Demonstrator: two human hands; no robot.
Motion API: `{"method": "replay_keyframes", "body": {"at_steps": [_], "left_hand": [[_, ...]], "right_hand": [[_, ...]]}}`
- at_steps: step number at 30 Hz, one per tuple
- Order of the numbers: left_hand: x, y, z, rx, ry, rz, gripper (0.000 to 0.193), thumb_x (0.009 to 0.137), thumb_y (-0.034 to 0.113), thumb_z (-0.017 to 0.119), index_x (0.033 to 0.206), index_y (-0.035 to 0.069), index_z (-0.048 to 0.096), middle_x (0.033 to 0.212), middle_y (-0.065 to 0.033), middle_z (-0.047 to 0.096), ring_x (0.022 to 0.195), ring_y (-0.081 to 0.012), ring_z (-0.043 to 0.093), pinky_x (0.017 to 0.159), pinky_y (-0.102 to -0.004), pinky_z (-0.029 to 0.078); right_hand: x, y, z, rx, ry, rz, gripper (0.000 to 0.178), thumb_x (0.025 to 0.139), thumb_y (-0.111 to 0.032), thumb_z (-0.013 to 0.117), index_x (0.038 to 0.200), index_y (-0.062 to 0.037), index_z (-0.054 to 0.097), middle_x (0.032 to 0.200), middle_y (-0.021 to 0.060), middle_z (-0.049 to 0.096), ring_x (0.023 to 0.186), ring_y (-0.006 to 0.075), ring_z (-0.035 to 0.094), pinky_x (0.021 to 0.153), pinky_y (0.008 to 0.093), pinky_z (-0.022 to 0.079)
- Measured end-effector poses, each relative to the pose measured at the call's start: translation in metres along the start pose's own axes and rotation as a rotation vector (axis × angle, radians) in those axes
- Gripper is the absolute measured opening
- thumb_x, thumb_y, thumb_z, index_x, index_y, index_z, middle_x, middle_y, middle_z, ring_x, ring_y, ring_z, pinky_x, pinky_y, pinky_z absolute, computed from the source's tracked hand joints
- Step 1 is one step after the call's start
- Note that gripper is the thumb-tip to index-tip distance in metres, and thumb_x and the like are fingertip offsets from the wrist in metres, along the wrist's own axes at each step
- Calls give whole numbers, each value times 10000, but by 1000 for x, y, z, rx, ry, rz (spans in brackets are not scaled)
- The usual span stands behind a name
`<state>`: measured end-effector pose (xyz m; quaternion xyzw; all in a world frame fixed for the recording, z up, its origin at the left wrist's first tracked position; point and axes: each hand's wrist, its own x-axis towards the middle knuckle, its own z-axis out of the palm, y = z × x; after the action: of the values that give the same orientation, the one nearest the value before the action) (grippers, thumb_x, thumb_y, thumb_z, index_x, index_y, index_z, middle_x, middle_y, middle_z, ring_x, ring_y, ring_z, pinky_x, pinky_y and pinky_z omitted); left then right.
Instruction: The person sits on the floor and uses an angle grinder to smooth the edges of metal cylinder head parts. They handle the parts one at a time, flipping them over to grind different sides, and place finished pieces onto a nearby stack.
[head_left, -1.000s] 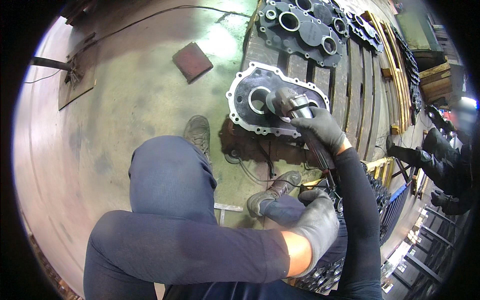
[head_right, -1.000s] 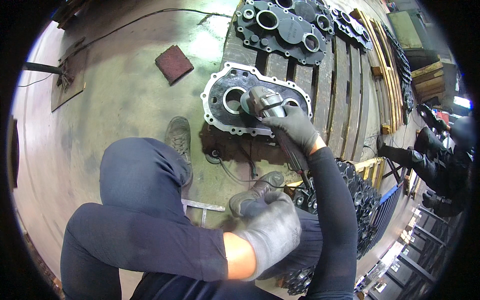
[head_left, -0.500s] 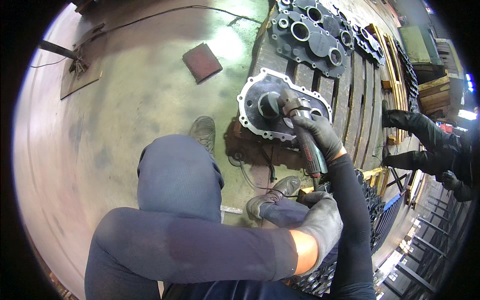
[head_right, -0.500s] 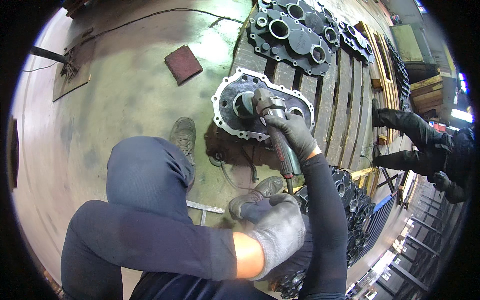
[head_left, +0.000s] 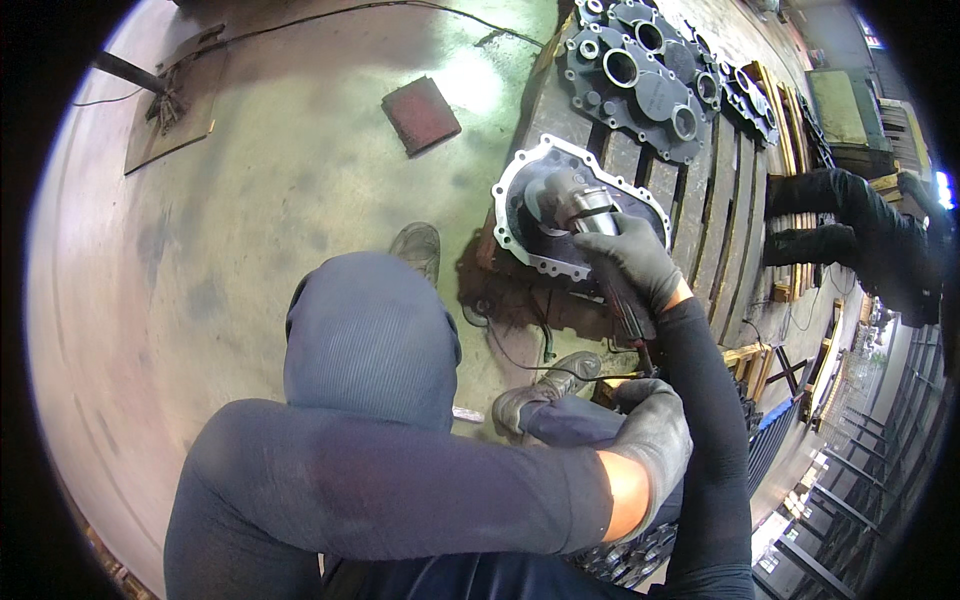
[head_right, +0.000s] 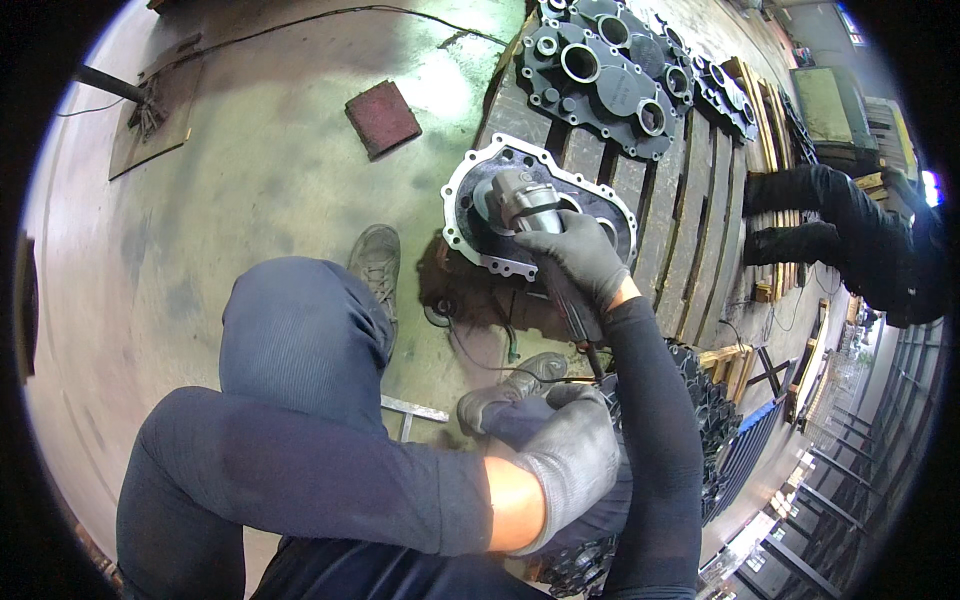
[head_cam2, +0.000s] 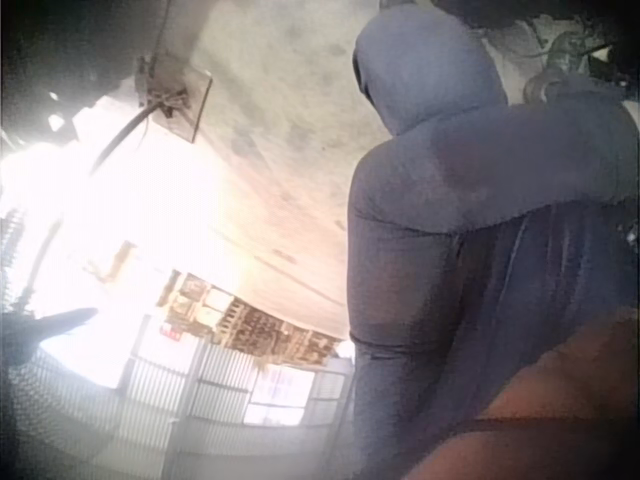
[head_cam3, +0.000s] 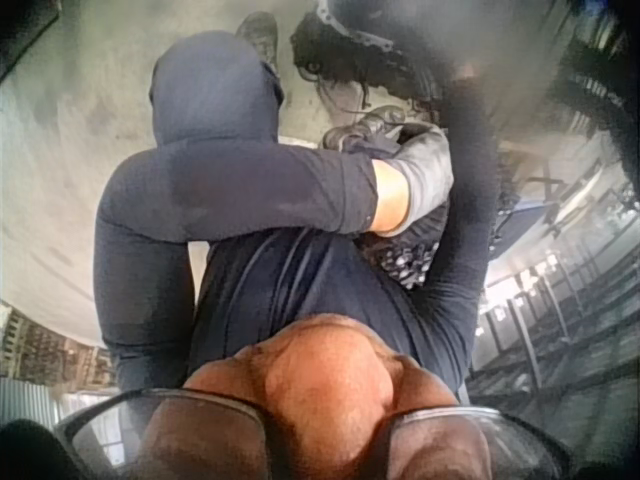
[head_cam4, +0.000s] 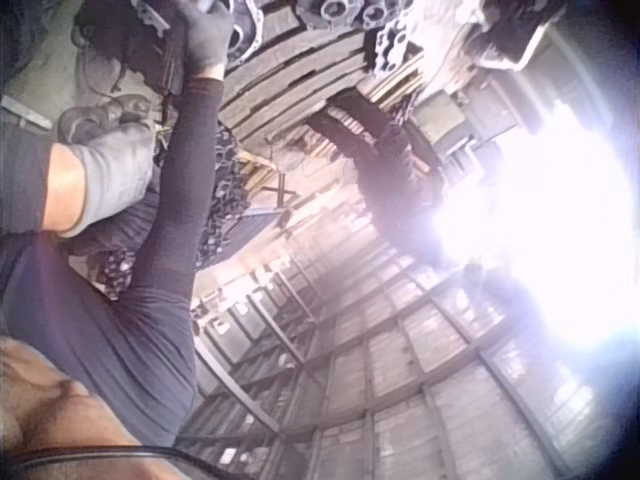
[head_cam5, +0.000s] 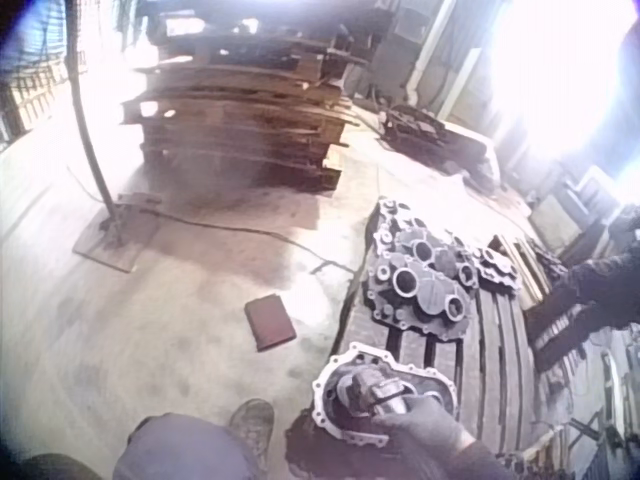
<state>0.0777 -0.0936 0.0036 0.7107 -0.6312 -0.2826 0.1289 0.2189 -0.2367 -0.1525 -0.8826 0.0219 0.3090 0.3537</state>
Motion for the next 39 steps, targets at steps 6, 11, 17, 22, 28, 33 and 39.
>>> {"method": "replay_keyframes", "body": {"at_steps": [6,11,17,22,28,33,39], "left_hand": [[0,0,-1,-14,6,-35,420,958,271,767,1340,101,814,1176,-116,816,1028,-365,782,828,-619,619],[-4,3,-1,42,-7,-82,277,1011,211,698,1223,140,861,1143,-67,839,1052,-316,784,867,-613,575],[-9,-2,-5,48,-60,-48,351,959,201,772,1287,93,838,1167,-113,815,1045,-327,780,854,-574,609],[-10,-1,-4,165,-75,-34,249,851,122,795,1088,103,869,986,-77,817,898,-288,767,740,-525,558],[-1,-3,-11,70,-155,-72,291,980,205,739,1232,114,852,1142,-93,820,1037,-327,772,860,-587,580],[11,-3,-5,54,-153,-55,283,986,200,733,1226,117,857,1145,-88,827,1041,-312,781,865,-587,578],[22,-2,-1,27,-149,-39,290,980,205,738,1229,116,857,1160,-81,830,1042,-308,783,866,-594,574]], "right_hand": [[-17,-23,5,-335,9,-48,693,821,-489,913,1230,51,766,1012,249,808,905,325,802,878,445,601],[-34,-39,11,-615,-7,21,743,813,-539,883,1312,-9,734,1134,292,794,1084,454,776,969,524,586],[-52,-18,9,-662,31,-100,669,839,-500,865,1295,-36,709,1128,271,789,1093,458,759,964,548,583],[-61,4,0,-748,60,-106,631,842,-507,863,1244,-55,685,1117,254,790,1070,451,766,934,549,598],[-67,26,-15,-770,110,-82,635,859,-516,867,1269,-83,649,1110,250,789,1060,444,772,904,556,607],[-64,46,-26,-733,98,-54,648,842,-487,891,1287,-92,635,1113,238,792,1054,446,771,907,552,606],[-66,54,-25,-705,150,-85,625,846,-471,889,1275,-94,635,1111,238,790,1068,445,768,910,552,603]]}}
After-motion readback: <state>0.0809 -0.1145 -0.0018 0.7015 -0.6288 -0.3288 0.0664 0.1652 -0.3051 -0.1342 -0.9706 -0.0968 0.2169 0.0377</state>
